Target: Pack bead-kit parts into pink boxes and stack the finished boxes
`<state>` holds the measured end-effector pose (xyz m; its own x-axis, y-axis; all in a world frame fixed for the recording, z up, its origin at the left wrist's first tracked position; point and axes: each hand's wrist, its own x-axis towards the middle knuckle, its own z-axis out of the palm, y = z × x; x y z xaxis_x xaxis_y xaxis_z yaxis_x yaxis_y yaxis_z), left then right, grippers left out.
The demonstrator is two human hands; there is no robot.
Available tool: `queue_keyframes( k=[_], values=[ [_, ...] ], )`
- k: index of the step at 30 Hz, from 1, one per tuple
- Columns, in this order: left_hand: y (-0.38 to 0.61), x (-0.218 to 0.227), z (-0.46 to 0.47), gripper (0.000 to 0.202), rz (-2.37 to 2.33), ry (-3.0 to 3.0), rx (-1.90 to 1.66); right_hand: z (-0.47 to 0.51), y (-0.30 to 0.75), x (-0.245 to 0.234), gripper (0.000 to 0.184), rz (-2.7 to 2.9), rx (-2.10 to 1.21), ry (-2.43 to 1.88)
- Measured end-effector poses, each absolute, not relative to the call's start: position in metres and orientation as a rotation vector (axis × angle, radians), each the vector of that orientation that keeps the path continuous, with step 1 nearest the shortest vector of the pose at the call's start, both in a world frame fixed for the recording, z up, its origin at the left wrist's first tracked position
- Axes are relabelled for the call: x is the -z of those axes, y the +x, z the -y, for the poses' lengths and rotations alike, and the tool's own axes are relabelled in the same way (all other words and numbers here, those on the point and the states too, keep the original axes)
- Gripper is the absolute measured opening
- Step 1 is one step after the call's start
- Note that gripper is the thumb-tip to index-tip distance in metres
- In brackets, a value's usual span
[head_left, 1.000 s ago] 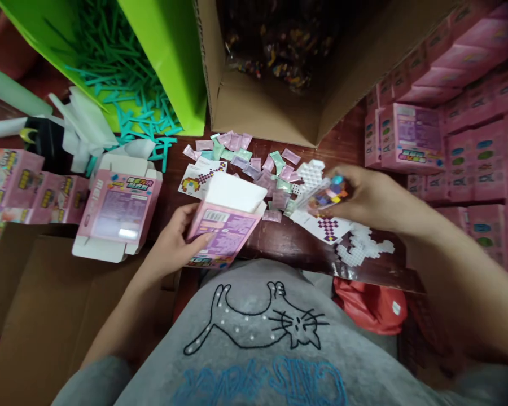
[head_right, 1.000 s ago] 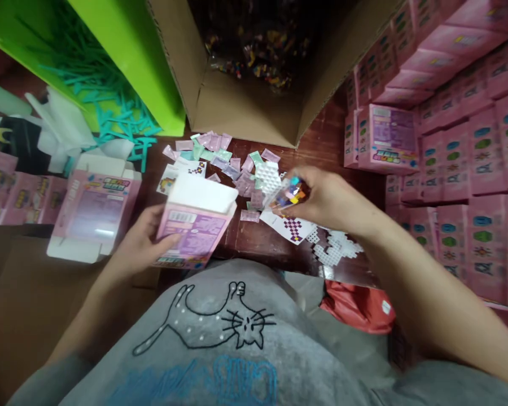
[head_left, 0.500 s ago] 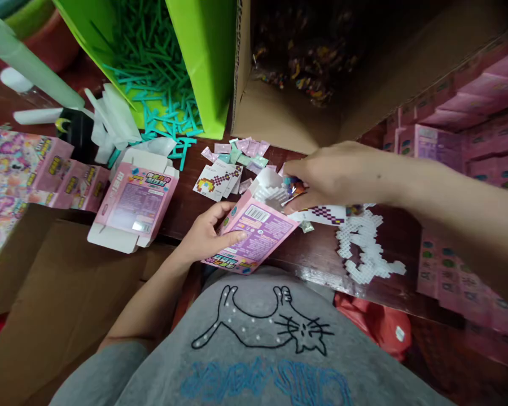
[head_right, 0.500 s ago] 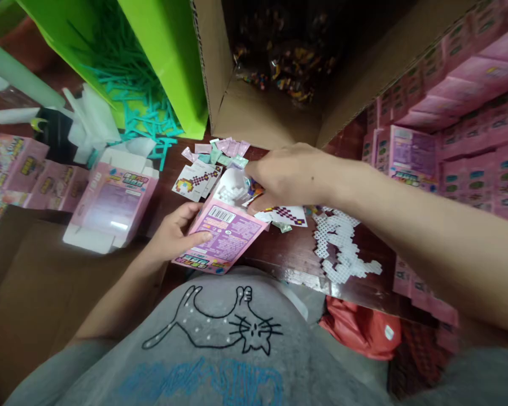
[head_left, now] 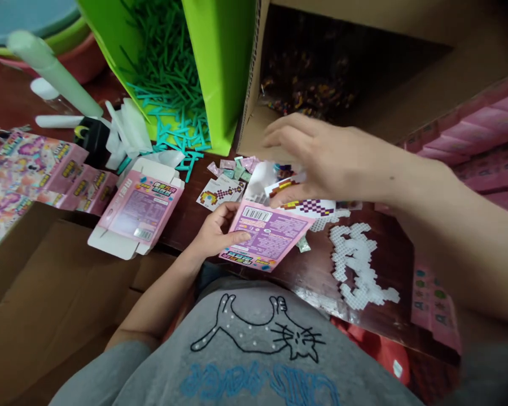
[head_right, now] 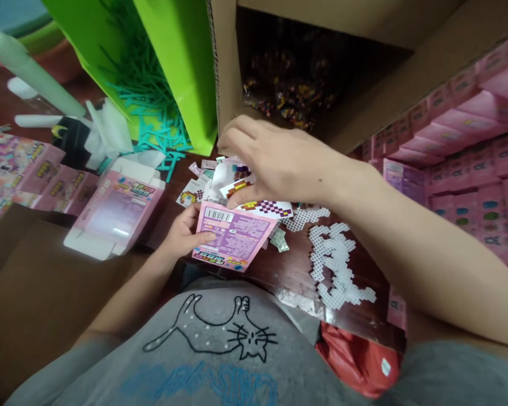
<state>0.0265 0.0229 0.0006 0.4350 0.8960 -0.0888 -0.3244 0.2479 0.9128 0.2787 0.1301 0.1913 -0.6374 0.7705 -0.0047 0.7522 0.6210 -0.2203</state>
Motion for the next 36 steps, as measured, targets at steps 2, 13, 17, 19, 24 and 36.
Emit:
queue_keyframes(
  k=[2, 13, 17, 19, 24, 36],
  values=[
    [0.031, -0.002, -0.028, 0.067, -0.711, 0.961, -0.957, -0.126, 0.285, -0.203, 0.066, 2.838, -0.014, -1.271],
    [0.036, -0.003, -0.033, 0.067, -0.809, 1.084, -1.055, -0.089, 0.294, -0.191, 0.054, 2.607, 0.209, -1.101],
    [0.027, -0.007, -0.019, 0.061, -0.878, 1.205, -1.220, -0.043, 0.288, -0.175, 0.052, 2.333, 0.008, -1.162],
    [0.024, -0.012, -0.009, 0.057, -0.845, 1.221, -1.171, -0.019, 0.277, -0.157, 0.041, 2.327, -0.073, -1.050],
    [0.003, -0.022, 0.015, 0.057, -0.926, 1.254, -1.122, -0.011, 0.252, -0.131, 0.025, 2.330, -0.045, -1.107],
    [-0.026, -0.018, 0.018, 0.055, -1.212, 1.098, -1.139, -0.063, 0.219, -0.115, 0.053, 2.238, -0.503, -1.182]
  ],
)
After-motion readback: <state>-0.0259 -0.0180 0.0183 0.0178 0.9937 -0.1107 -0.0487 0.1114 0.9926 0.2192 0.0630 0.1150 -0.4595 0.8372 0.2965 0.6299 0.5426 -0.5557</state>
